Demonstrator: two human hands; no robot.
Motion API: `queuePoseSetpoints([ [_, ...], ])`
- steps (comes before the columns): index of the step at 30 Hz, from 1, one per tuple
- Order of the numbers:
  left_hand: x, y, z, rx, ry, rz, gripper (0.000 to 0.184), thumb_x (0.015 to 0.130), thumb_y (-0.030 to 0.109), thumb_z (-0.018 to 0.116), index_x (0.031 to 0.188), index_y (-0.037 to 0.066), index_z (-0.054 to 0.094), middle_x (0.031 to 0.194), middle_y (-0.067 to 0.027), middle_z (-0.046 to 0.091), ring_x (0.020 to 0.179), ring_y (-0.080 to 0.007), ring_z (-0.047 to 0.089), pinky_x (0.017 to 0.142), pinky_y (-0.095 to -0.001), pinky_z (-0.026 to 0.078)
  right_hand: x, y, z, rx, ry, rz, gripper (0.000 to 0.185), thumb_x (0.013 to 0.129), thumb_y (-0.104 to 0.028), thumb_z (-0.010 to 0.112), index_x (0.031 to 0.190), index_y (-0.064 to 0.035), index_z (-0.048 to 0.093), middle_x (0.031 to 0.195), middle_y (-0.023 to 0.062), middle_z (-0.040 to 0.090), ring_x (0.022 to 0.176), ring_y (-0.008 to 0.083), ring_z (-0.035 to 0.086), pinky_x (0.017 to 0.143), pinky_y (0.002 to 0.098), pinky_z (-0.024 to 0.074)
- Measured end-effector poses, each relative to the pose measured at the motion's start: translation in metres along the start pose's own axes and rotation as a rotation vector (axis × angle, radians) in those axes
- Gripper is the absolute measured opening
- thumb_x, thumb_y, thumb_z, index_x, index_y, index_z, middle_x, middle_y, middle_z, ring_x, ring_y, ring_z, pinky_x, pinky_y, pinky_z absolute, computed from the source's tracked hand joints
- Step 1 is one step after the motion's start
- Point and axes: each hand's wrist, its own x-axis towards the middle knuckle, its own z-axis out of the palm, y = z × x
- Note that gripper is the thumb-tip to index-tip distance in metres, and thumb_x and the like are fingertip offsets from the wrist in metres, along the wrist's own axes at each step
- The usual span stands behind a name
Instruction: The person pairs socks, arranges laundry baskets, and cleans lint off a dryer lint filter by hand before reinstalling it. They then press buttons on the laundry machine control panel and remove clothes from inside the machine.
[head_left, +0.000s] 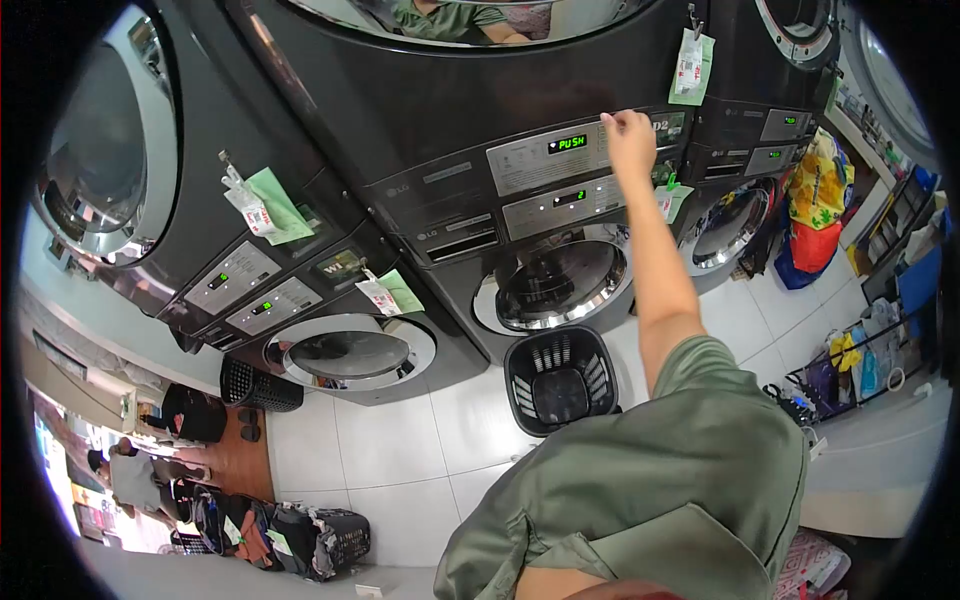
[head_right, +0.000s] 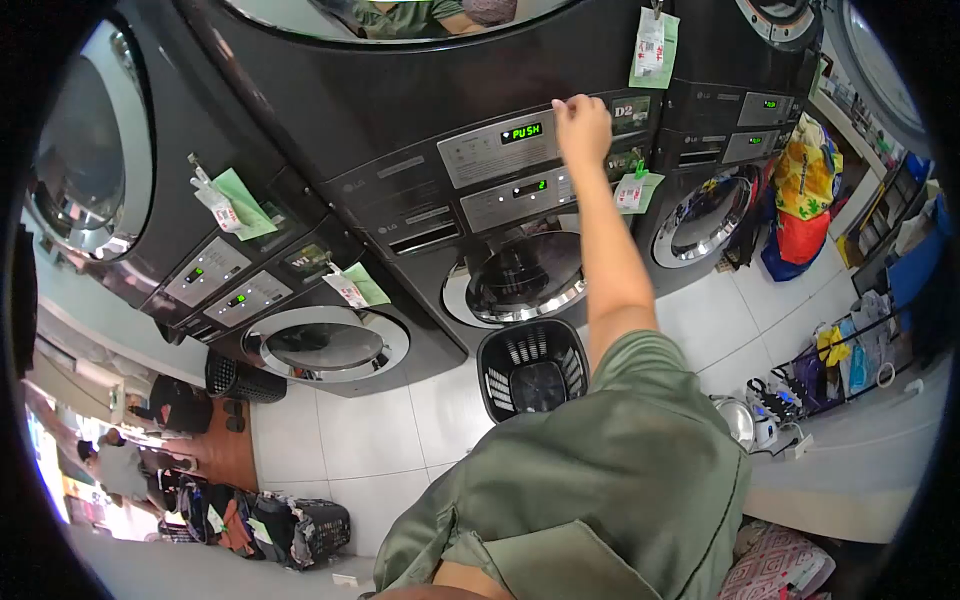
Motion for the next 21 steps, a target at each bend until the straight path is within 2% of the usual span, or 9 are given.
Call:
queuePoseSetpoints([
  [2,-0.001,-0.004,-0.004,-0.006,-0.001,-0.036,0.033,0.081,0.026,0.054,0.099,-0.002,0.057,0.085,-0.0098,0.059,0.069,-0.0182,0.055,0.058,-0.0302,0.046,0.013,0.022,0.000,-0.040,-0.083,-0.001,0.025,0.070,-0.028,0.066,0.070,-0.0049,0.058,0.076,0.0111,0.055,0.071,0.0296,0.054,0.062,0.0399,0.0431],
  [4,0.003,0.000,-0.007,-0.013,-0.001,-0.052,0.033,0.082,0.026,0.054,0.099,-0.002,0.057,0.084,-0.0098,0.059,0.069,-0.0181,0.055,0.058,-0.0303,0.046,0.019,0.034,0.002,-0.065,-0.281,-0.085,0.031,0.067,-0.032,0.070,0.068,-0.0032,0.058,0.074,0.0099,0.055,0.066,0.0265,0.055,0.060,0.0374,0.0431],
  [9,0.012,0.027,-0.015,-0.033,0.016,-0.043,0.034,0.082,0.027,0.053,0.099,-0.002,0.056,0.083,-0.0097,0.059,0.069,-0.0180,0.054,0.058,-0.0306,0.045,0.028,0.036,0.000,-0.115,-0.314,-0.037,0.036,0.062,-0.036,0.072,0.066,-0.0035,0.057,0.073,0.0086,0.056,0.065,0.0263,0.055,0.058,0.0369,0.0430],
  [12,0.021,0.072,-0.020,-0.075,0.055,0.007,0.034,0.082,0.027,0.053,0.100,-0.002,0.056,0.083,-0.0097,0.059,0.069,-0.0179,0.054,0.058,-0.0308,0.045,0.027,0.033,-0.007,-0.177,-0.303,-0.015,0.038,0.060,-0.039,0.072,0.063,-0.0043,0.056,0.071,0.0083,0.056,0.065,0.0267,0.056,0.057,0.0371,0.0430],
  [15,0.028,0.136,-0.015,-0.128,0.106,0.159,0.035,0.082,0.028,0.053,0.100,-0.002,0.056,0.083,-0.0100,0.059,0.070,-0.0185,0.055,0.060,-0.0309,0.045,0.015,0.055,-0.009,-0.089,-0.266,-0.065,0.040,0.058,-0.041,0.073,0.061,-0.0056,0.055,0.070,0.0081,0.056,0.066,0.0266,0.056,0.056,0.0376,0.0431],
  [18,0.045,0.191,-0.003,-0.158,0.144,0.390,0.035,0.082,0.028,0.055,0.102,-0.001,0.057,0.089,-0.0121,0.061,0.078,-0.0204,0.057,0.067,-0.0308,0.046,-0.007,0.072,-0.010,-0.079,-0.408,-0.006,0.037,0.061,-0.039,0.071,0.061,-0.0059,0.054,0.068,0.0080,0.054,0.066,0.0268,0.055,0.057,0.0375,0.0429],
  [20,0.043,0.246,0.003,0.119,0.232,0.586,0.033,0.081,0.026,0.056,0.100,-0.001,0.058,0.091,-0.0138,0.062,0.083,-0.0200,0.058,0.072,-0.0300,0.046,-0.012,0.080,-0.002,-0.084,-0.399,-0.060,0.037,0.061,-0.038,0.071,0.062,-0.0059,0.054,0.068,0.0076,0.054,0.066,0.0266,0.055,0.057,0.0378,0.0428],
  [21,0.029,0.282,0.008,0.024,0.194,0.668,0.032,0.081,0.025,0.056,0.099,-0.001,0.058,0.090,-0.0147,0.063,0.086,-0.0193,0.059,0.076,-0.0293,0.045,-0.014,0.083,0.001,-0.094,-0.387,-0.113,0.036,0.061,-0.038,0.071,0.062,-0.0059,0.054,0.068,0.0072,0.054,0.066,0.0264,0.055,0.057,0.0380,0.0426],
])
